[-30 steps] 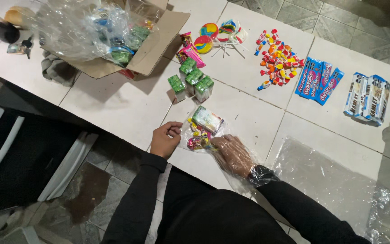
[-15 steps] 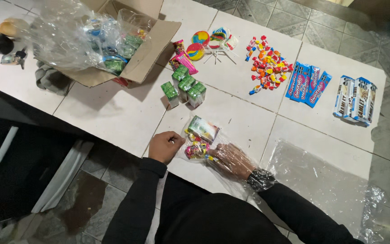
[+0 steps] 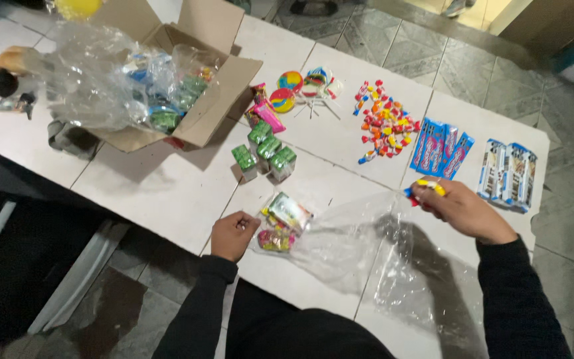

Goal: The person packs various candies, including lollipops and small wrapped sweets, into a clear plastic bag on a tiled table. They gather the candies from the table, place them into the bag, and then tie the bag closed.

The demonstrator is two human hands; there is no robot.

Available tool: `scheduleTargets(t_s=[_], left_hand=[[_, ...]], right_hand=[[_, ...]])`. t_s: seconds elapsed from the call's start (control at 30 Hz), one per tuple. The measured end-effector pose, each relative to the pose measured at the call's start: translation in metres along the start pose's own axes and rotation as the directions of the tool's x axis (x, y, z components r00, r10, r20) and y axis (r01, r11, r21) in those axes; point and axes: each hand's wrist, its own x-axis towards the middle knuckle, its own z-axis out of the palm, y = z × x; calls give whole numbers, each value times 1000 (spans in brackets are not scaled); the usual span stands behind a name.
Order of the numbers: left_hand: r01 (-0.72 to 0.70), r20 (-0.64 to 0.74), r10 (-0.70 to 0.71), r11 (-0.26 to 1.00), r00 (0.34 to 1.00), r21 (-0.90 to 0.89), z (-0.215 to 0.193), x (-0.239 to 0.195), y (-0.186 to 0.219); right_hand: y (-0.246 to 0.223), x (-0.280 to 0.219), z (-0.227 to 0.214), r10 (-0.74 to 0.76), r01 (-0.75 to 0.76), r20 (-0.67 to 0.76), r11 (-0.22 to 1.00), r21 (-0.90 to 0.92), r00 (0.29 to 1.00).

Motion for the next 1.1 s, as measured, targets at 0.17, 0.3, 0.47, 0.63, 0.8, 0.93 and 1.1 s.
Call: scheduleTargets(t_s=[0.17, 0.3, 0.47, 0.63, 0.8, 0.93, 1.1], left_hand=[[56, -15, -56, 998, 998, 8, 0, 5, 5], [146, 42, -147, 989, 988, 28, -2, 2, 9], [181, 3, -181, 983, 984, 32, -2, 2, 14], [245, 23, -245, 968, 969, -53, -1, 4, 15], [176, 34, -174, 982, 984, -70, -3, 6, 10], [134, 22, -133, 988, 991, -82, -1, 6, 3], [36, 68, -36, 999, 997, -10, -4, 5, -3]], right_hand=[[-21, 92, -27, 36, -63, -151, 982, -180, 988], [-42, 174, 0, 130, -182, -170, 924, -336, 977], [-58, 223, 20, -42, -115, -285, 851, -512, 958], [-58, 232, 21, -169, -44, -316, 821, -569, 934], [-46, 191, 8, -258, 96, -231, 835, -542, 938], [-14, 79, 1, -52, 22, -99, 960, -281, 994], [82, -81, 21, 183, -187, 93, 981, 45, 979]])
